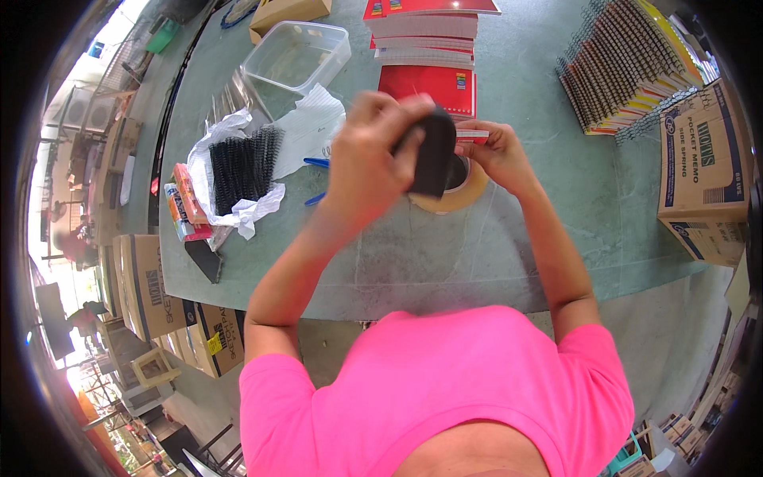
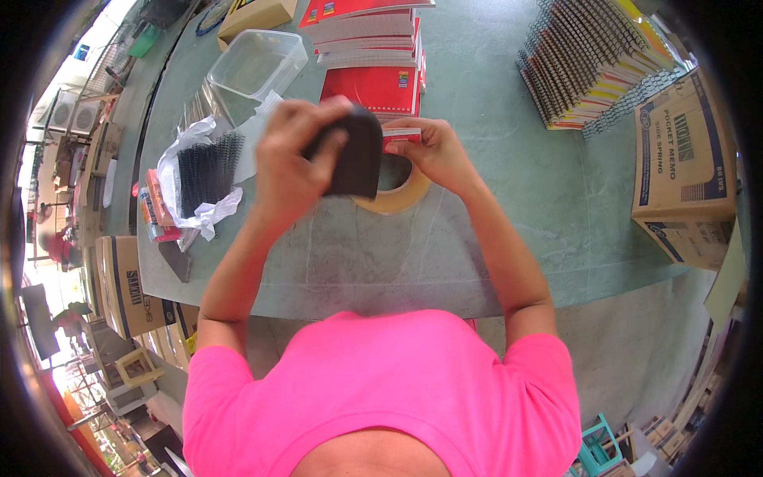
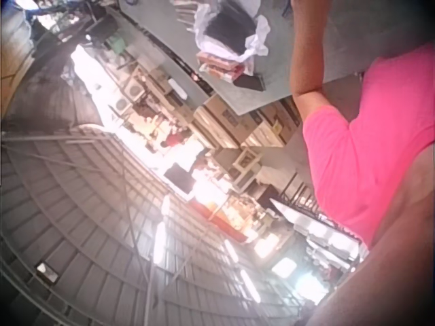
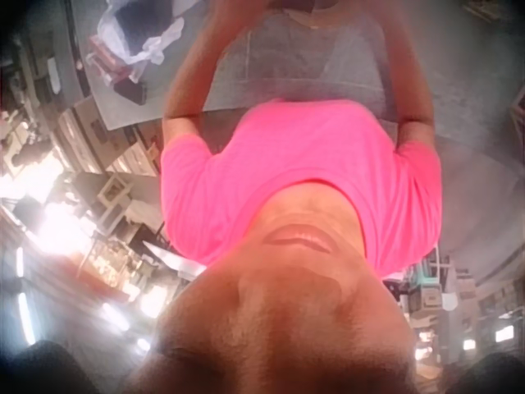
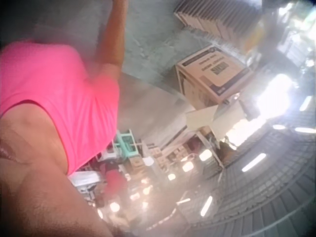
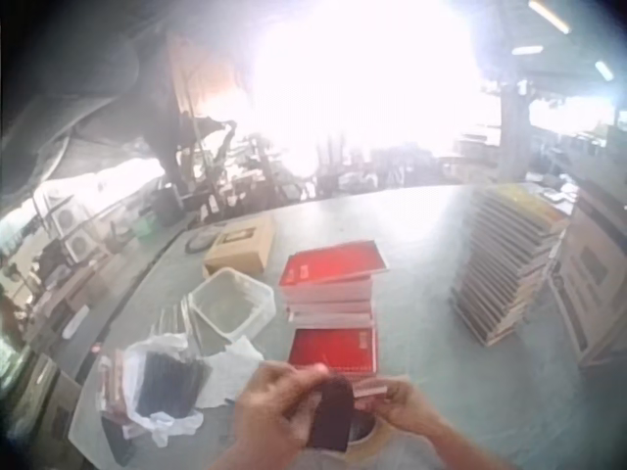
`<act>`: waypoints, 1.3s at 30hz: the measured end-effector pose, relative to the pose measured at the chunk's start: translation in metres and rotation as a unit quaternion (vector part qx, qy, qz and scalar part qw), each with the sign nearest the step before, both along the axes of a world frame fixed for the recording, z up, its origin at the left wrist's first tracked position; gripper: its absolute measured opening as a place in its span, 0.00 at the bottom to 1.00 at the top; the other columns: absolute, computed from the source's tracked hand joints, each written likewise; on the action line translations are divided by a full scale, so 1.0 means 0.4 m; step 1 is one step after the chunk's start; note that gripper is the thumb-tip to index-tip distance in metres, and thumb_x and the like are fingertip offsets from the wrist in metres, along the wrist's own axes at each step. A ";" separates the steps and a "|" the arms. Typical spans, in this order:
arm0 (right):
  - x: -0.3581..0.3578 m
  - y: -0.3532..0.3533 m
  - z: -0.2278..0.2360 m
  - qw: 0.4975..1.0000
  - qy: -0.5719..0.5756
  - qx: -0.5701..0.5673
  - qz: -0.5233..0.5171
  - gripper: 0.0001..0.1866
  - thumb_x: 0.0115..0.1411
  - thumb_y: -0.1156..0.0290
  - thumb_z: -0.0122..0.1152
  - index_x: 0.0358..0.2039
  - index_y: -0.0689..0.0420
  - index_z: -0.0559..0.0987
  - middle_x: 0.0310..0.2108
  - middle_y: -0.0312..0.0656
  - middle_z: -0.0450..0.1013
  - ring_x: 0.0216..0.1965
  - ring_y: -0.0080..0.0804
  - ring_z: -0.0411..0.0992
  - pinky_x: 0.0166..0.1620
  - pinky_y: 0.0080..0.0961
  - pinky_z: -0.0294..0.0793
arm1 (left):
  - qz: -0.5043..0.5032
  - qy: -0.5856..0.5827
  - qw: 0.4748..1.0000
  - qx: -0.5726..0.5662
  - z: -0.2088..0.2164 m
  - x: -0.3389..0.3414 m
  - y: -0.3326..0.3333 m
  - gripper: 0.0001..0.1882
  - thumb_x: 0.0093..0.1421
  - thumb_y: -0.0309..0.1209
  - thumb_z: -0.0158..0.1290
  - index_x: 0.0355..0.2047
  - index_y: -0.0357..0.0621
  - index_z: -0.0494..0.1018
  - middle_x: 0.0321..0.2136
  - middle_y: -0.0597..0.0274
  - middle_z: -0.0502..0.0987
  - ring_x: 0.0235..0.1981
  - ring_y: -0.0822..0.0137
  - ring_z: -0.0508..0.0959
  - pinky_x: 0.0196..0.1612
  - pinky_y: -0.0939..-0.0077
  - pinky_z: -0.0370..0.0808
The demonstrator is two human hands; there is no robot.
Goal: The person assembles spiral-bound notebooks by inserting plastic coils into the pre-punched holes of stacks of paper and covers. After completing each notebook, the person stacks them and places the finished stacks into a cardboard shipping box.
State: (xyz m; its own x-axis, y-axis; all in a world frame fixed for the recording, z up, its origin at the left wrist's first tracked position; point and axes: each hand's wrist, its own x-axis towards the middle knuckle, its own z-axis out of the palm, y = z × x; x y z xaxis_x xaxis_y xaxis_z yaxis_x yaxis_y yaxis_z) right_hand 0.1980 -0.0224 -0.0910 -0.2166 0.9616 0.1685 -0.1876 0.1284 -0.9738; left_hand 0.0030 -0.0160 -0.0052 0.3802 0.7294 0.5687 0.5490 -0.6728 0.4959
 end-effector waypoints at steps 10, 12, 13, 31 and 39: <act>-0.014 -0.003 0.041 0.998 -0.061 -0.005 -0.022 0.16 0.53 0.82 0.57 0.44 0.61 0.75 0.39 0.36 0.74 0.40 0.20 0.70 0.43 0.17 0.70 | -0.037 0.034 0.995 -0.082 0.008 -0.047 -0.056 0.11 0.47 0.21 0.56 0.33 0.42 0.74 0.34 0.55 0.73 0.34 0.56 0.74 0.39 0.69 0.70; 0.019 0.003 0.047 0.991 -0.113 0.057 -0.045 0.16 0.52 0.81 0.59 0.43 0.60 0.76 0.38 0.36 0.74 0.39 0.21 0.70 0.43 0.18 0.70 | -0.016 0.116 0.970 -0.213 -0.080 -0.117 -0.111 0.11 0.46 0.22 0.57 0.32 0.41 0.73 0.34 0.55 0.73 0.34 0.55 0.73 0.38 0.68 0.70; 0.016 0.003 0.057 0.984 -0.149 0.072 -0.059 0.16 0.50 0.80 0.60 0.42 0.59 0.77 0.37 0.36 0.74 0.37 0.21 0.69 0.42 0.18 0.70 | -0.001 0.159 0.948 -0.275 -0.112 -0.151 -0.125 0.11 0.46 0.23 0.58 0.32 0.41 0.73 0.34 0.55 0.73 0.35 0.55 0.73 0.38 0.68 0.70; 0.014 -0.064 0.117 0.970 -0.160 -0.146 -0.107 0.12 0.53 0.76 0.61 0.40 0.61 0.75 0.28 0.38 0.73 0.24 0.20 0.72 0.24 0.18 0.71 | -0.091 0.104 0.989 0.061 -0.063 0.028 0.022 0.09 0.51 0.28 0.54 0.35 0.46 0.73 0.29 0.59 0.74 0.35 0.57 0.73 0.38 0.64 0.67; -0.004 -0.060 0.052 0.993 0.042 -0.097 -0.054 0.11 0.59 0.78 0.52 0.42 0.66 0.73 0.35 0.43 0.74 0.33 0.28 0.76 0.34 0.18 0.77 | -0.080 0.207 0.972 -0.077 -0.052 0.020 0.040 0.09 0.53 0.30 0.52 0.35 0.43 0.73 0.28 0.53 0.76 0.32 0.54 0.75 0.39 0.61 0.68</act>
State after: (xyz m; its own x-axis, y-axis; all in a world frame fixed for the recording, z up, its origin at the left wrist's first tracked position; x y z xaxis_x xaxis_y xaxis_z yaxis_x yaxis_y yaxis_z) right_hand 0.1964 -0.0462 -0.0704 -0.1026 0.9947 -0.0087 -0.2644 -0.0356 -0.9638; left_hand 0.0108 -0.0001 -0.0260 0.6693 0.7062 0.2309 0.6175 -0.7016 0.3557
